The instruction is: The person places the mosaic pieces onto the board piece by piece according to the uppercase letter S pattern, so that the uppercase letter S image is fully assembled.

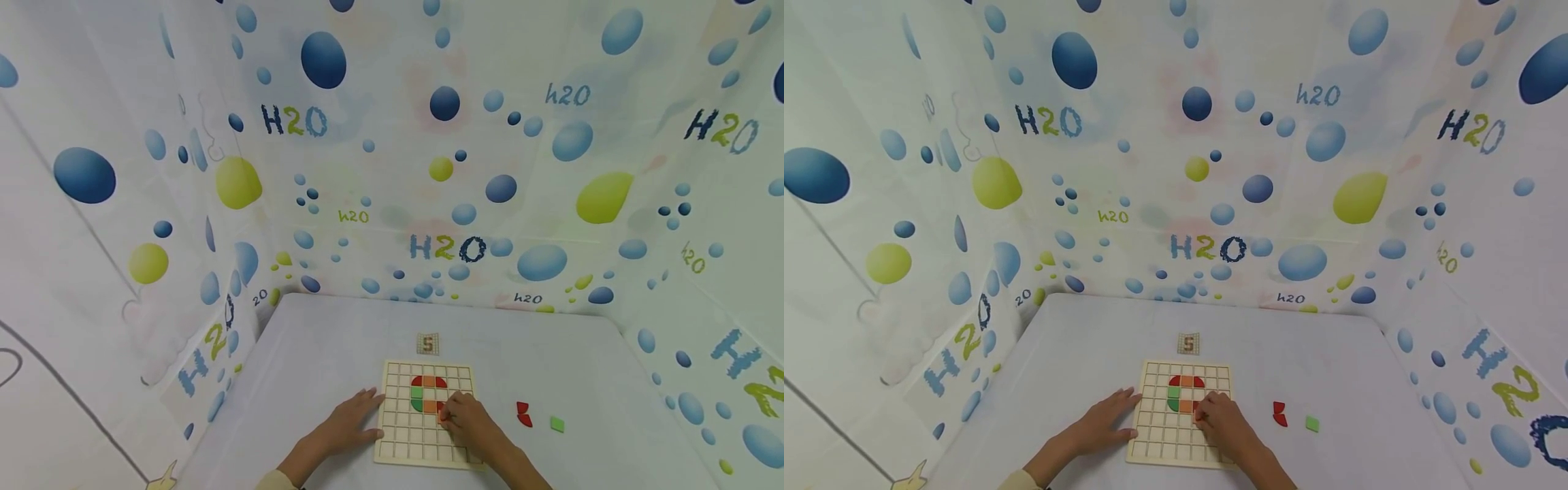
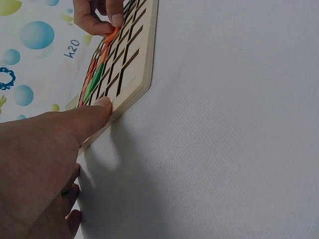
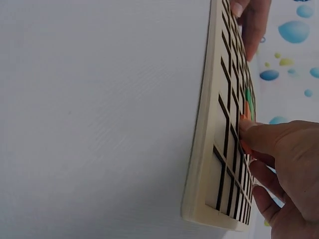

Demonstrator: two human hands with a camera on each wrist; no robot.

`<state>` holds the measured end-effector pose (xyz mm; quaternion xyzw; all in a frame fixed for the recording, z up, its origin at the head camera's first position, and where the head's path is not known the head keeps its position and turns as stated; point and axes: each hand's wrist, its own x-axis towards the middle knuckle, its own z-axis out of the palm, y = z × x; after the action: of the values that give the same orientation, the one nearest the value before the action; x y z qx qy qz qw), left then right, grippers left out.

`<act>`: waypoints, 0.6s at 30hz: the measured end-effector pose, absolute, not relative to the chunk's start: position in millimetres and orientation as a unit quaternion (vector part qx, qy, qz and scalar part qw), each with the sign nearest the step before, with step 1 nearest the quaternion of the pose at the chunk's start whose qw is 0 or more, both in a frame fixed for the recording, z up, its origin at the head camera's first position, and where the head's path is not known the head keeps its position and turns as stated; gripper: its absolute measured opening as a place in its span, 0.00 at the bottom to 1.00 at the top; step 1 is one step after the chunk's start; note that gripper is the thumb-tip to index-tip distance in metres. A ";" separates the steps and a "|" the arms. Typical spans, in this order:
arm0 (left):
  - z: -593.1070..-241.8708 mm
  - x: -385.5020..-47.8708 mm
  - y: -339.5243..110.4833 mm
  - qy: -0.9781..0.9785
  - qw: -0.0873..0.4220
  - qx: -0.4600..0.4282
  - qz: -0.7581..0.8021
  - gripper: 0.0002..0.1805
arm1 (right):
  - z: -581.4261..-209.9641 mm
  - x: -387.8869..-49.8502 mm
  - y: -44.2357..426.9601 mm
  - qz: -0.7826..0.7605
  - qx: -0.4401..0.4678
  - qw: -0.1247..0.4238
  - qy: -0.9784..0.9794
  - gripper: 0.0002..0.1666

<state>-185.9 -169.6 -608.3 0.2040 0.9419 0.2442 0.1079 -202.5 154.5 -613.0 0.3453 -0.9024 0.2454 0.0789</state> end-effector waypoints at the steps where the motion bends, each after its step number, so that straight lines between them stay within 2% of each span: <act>1: -608.8 -186.2 -169.5 0.942 0.108 0.204 0.243 0.43 | -613.1 -202.3 154.6 0.241 0.349 0.088 -0.901 0.08; 9: -611.4 -186.2 -168.8 0.942 0.111 0.200 0.248 0.43 | -614.6 -198.7 156.0 0.214 0.353 0.128 -0.902 0.11; 18: -603.3 -183.4 -167.2 0.941 0.119 0.194 0.251 0.43 | -612.4 -192.7 157.3 0.226 0.332 0.073 -0.913 0.06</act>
<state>-183.4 -167.2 -603.3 0.1941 0.9410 0.2507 0.1185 -192.7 157.3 -612.4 0.3321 -0.9129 0.2258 0.0735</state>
